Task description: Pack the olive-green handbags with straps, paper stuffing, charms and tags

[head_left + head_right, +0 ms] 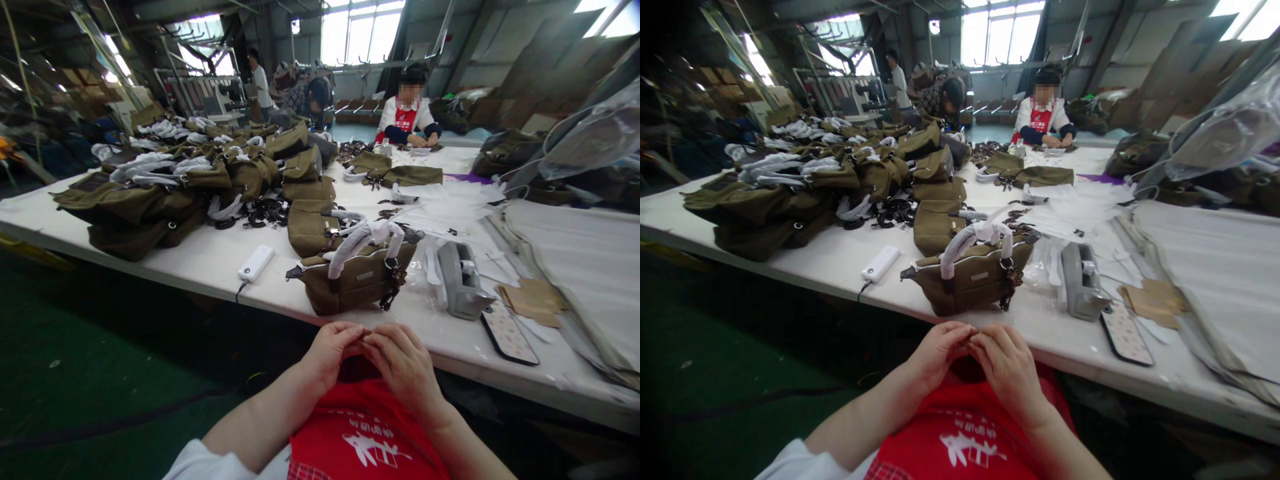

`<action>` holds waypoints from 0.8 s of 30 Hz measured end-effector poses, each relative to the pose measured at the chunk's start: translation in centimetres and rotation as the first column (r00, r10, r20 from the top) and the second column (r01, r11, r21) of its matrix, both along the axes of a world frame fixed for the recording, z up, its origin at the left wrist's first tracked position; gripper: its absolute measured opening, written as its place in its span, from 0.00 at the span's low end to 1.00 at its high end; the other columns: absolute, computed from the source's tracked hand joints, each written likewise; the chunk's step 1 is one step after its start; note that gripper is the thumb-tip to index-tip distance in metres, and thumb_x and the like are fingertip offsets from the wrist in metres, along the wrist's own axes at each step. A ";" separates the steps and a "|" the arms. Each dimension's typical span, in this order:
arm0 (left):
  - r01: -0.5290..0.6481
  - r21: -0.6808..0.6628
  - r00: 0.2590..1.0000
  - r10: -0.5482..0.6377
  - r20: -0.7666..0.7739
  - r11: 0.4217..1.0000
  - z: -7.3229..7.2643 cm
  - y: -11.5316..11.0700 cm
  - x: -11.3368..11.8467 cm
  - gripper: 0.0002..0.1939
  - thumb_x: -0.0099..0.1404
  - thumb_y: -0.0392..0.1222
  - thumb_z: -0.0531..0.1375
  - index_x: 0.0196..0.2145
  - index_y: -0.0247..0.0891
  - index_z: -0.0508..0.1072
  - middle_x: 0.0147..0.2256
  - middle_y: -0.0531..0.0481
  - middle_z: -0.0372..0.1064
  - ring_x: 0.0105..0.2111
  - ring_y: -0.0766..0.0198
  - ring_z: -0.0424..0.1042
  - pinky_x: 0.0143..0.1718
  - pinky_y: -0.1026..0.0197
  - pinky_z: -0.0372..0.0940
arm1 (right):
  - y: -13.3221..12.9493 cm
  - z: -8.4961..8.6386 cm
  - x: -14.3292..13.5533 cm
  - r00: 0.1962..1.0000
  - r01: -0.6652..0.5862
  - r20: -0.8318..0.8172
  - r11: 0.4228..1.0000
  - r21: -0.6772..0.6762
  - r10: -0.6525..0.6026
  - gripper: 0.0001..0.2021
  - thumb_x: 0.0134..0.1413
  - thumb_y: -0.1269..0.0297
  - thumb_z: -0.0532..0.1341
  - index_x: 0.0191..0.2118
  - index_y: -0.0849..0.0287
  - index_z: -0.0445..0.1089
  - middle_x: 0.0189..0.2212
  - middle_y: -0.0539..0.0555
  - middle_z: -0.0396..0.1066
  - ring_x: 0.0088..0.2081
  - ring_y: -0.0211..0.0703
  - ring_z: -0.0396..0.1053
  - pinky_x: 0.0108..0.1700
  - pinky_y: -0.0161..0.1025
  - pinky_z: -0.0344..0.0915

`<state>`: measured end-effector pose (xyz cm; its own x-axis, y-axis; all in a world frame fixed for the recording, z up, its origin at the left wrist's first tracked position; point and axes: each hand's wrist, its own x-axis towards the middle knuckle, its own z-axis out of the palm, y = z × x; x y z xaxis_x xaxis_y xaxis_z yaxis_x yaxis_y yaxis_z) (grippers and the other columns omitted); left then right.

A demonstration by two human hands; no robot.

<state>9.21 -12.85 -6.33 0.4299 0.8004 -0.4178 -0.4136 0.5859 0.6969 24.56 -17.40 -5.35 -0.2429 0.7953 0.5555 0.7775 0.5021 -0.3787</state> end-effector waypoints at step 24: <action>-0.258 0.257 0.955 0.285 -0.077 0.932 2.8 3.7 -4.5 0.20 0.54 0.53 0.68 0.36 0.35 0.74 0.30 0.48 0.77 0.23 0.70 0.71 0.23 0.69 0.57 | -0.4 0.0 -0.2 0.967 -0.133 -0.238 0.979 -0.156 0.094 0.07 0.63 0.65 0.55 0.36 0.53 0.69 0.39 0.56 0.72 0.40 0.45 0.72 0.40 0.40 0.71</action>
